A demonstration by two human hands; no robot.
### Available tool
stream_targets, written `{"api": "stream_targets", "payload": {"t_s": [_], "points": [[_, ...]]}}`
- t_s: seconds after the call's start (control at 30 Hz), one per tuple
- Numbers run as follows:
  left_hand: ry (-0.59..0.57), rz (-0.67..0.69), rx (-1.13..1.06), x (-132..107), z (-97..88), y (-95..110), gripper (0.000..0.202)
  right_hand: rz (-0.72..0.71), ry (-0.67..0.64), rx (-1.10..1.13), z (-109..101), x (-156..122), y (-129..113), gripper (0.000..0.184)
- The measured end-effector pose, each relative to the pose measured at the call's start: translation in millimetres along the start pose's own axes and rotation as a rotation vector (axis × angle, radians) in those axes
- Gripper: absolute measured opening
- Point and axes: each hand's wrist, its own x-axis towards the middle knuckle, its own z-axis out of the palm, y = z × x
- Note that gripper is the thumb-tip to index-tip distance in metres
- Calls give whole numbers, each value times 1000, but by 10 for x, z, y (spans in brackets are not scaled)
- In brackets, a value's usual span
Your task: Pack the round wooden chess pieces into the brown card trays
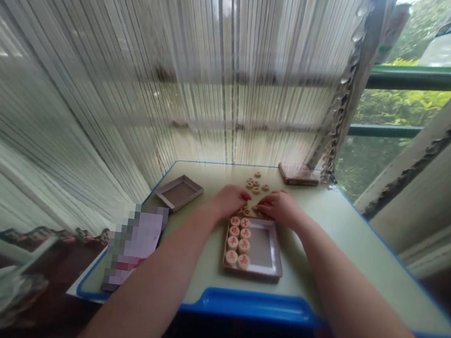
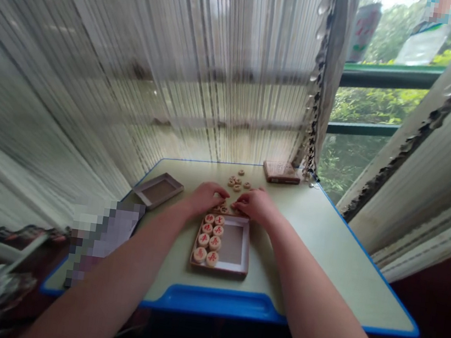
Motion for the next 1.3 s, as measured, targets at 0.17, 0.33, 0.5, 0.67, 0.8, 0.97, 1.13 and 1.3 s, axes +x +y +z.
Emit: {"api": "stream_targets", "payload": {"t_s": [0.17,0.33,0.5,0.67,0.8,0.97,1.13,1.3], "points": [[-36,52,31,12,59,10,22,89,8,-2,65,26,-5,19],[-73,58,-21,50,96,-26,21,141,-13,85,56,42,-76,19],[-27,66,55,60,106,-47,22,225,-30,156,44,71,-131,21],[-36,67,74,54,62,-59,24,216,10,134,61,71,-143,17],[-81,52,56,41,6,-71,25,252,30,175,70,55,-161,17],[7,49,45,26,-24,-51,25,189,106,294,57,62,-156,14],[110,101,-40,0,-65,6,28,198,165,544,11,63,-170,19],[162,129,-66,-38,-100,29,26,245,186,680,-77,21,-256,23]]}}
